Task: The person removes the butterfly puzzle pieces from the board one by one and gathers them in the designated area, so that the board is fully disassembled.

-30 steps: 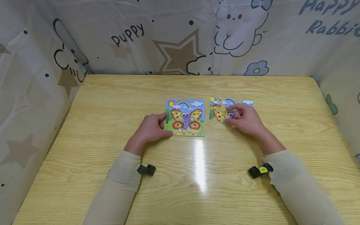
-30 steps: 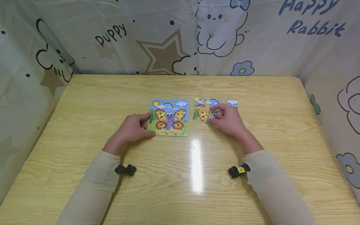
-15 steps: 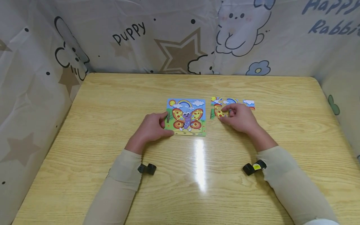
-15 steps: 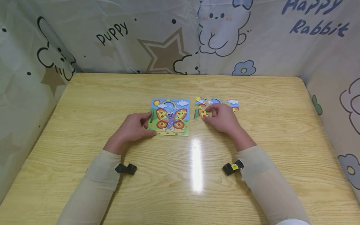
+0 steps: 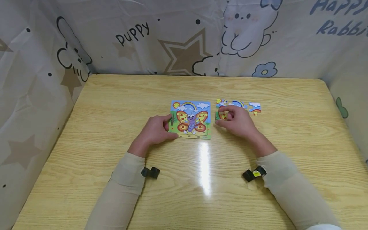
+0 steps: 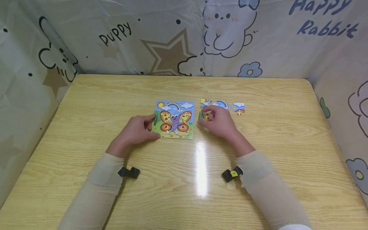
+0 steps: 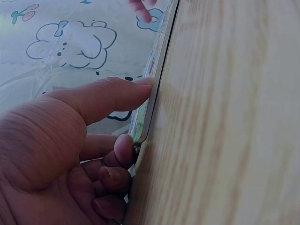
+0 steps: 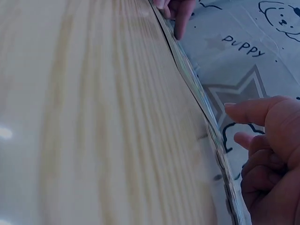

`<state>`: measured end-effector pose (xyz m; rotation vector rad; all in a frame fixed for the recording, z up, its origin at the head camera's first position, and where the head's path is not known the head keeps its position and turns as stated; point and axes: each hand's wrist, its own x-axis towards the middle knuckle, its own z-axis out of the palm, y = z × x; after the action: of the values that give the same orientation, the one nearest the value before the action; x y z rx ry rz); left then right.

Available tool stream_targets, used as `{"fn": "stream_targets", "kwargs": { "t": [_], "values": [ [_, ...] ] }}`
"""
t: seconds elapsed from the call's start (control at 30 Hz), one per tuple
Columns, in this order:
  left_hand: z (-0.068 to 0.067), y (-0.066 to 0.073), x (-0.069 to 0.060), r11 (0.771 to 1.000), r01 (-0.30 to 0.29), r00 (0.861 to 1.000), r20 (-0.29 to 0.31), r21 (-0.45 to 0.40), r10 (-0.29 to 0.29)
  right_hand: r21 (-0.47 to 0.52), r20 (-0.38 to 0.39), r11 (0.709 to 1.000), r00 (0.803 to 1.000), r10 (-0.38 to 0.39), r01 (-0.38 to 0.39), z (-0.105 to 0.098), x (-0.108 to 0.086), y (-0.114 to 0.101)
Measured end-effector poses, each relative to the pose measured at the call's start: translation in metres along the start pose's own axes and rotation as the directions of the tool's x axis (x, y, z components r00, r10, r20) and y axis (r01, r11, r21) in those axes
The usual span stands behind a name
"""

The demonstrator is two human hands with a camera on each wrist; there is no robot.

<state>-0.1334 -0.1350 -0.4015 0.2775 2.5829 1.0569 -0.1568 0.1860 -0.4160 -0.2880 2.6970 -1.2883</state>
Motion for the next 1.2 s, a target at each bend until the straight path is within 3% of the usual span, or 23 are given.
{"fn": "stream_targets", "kwargs": {
  "t": [0.33, 1.2],
  "values": [
    [0.000, 0.000, 0.000, 1.000, -0.001, 1.000, -0.003, 0.002, 0.001, 0.019, 0.074, 0.998, 0.996, -0.056, 0.055, 0.020, 0.008, -0.012],
    [0.001, -0.003, 0.002, 1.000, 0.007, 1.000, -0.004, 0.016, -0.007, -0.114, 0.178, 0.993, 0.984, 0.029, -0.008, 0.025, 0.020, -0.031]
  ]
}}
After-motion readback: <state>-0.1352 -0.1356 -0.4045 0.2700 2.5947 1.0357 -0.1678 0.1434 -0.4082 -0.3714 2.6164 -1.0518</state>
